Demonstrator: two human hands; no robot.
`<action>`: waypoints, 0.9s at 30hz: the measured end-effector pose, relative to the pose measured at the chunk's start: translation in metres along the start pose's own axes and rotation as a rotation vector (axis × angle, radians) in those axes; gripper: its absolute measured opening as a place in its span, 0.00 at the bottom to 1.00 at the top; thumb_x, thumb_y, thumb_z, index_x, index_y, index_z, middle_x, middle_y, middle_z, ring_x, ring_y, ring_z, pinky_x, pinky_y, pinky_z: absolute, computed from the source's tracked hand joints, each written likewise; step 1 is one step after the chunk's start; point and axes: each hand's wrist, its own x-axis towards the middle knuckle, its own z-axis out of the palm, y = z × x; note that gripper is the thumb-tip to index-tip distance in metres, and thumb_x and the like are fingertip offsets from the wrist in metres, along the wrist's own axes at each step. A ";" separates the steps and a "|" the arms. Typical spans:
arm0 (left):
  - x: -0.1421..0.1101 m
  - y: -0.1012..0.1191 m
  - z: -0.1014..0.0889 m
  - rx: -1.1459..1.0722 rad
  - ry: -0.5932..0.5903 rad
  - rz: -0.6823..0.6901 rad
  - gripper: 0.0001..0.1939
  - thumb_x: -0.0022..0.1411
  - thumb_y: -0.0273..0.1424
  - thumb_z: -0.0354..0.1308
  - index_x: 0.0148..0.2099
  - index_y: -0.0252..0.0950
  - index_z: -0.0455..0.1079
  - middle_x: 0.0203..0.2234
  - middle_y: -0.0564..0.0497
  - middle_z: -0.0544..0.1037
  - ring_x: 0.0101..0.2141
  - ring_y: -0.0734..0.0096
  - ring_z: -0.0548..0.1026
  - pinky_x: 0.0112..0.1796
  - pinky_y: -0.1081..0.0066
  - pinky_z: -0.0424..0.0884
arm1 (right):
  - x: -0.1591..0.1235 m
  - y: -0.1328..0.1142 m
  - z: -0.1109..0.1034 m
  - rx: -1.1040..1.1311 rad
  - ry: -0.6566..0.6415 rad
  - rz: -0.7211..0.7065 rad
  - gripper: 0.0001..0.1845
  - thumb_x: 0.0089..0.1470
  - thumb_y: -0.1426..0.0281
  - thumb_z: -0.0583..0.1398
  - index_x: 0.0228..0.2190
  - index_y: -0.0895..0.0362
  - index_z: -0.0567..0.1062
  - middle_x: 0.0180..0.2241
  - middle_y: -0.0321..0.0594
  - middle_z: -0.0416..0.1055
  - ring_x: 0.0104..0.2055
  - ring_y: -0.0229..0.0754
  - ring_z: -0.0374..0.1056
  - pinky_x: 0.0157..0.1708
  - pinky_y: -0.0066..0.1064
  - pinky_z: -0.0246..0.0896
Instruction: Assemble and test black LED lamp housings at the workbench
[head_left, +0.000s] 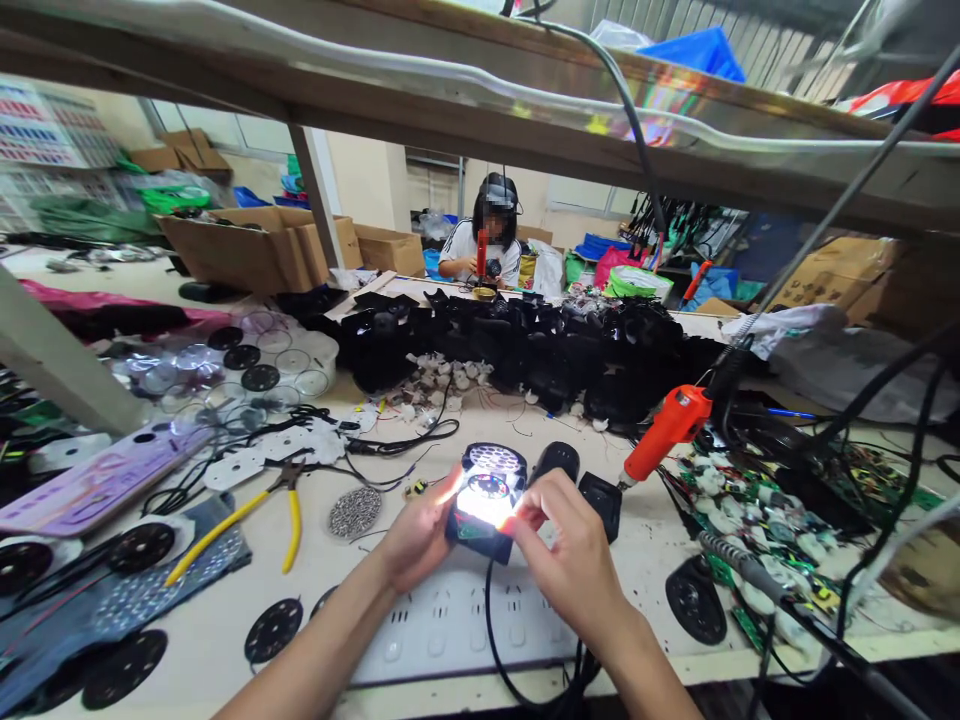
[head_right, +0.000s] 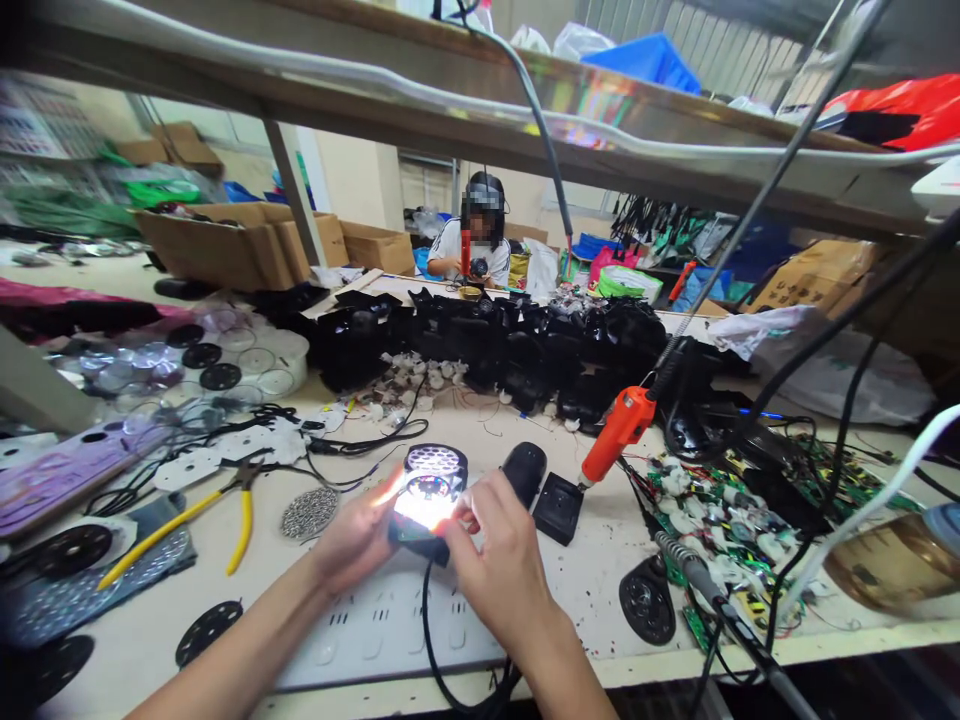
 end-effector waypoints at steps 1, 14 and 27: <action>0.001 0.002 0.002 0.014 0.008 0.002 0.18 0.66 0.35 0.54 0.52 0.29 0.73 0.38 0.42 0.82 0.43 0.59 0.78 0.48 0.65 0.69 | 0.002 0.003 0.000 0.000 -0.006 0.014 0.08 0.53 0.79 0.56 0.27 0.55 0.67 0.30 0.36 0.64 0.30 0.37 0.64 0.30 0.29 0.63; 0.000 0.002 0.003 0.147 0.038 0.236 0.17 0.64 0.33 0.57 0.54 0.35 0.72 0.43 0.46 0.80 0.47 0.60 0.76 0.48 0.66 0.70 | 0.004 0.018 0.003 0.038 -0.048 0.052 0.08 0.54 0.80 0.55 0.32 0.56 0.69 0.35 0.41 0.68 0.35 0.39 0.69 0.31 0.29 0.71; -0.016 0.004 0.007 -0.015 0.151 -0.038 0.15 0.69 0.32 0.49 0.43 0.27 0.74 0.25 0.45 0.80 0.25 0.67 0.77 0.29 0.71 0.75 | -0.004 0.000 -0.007 -0.027 -0.080 0.121 0.04 0.56 0.73 0.56 0.34 0.57 0.72 0.36 0.42 0.70 0.36 0.41 0.71 0.34 0.31 0.71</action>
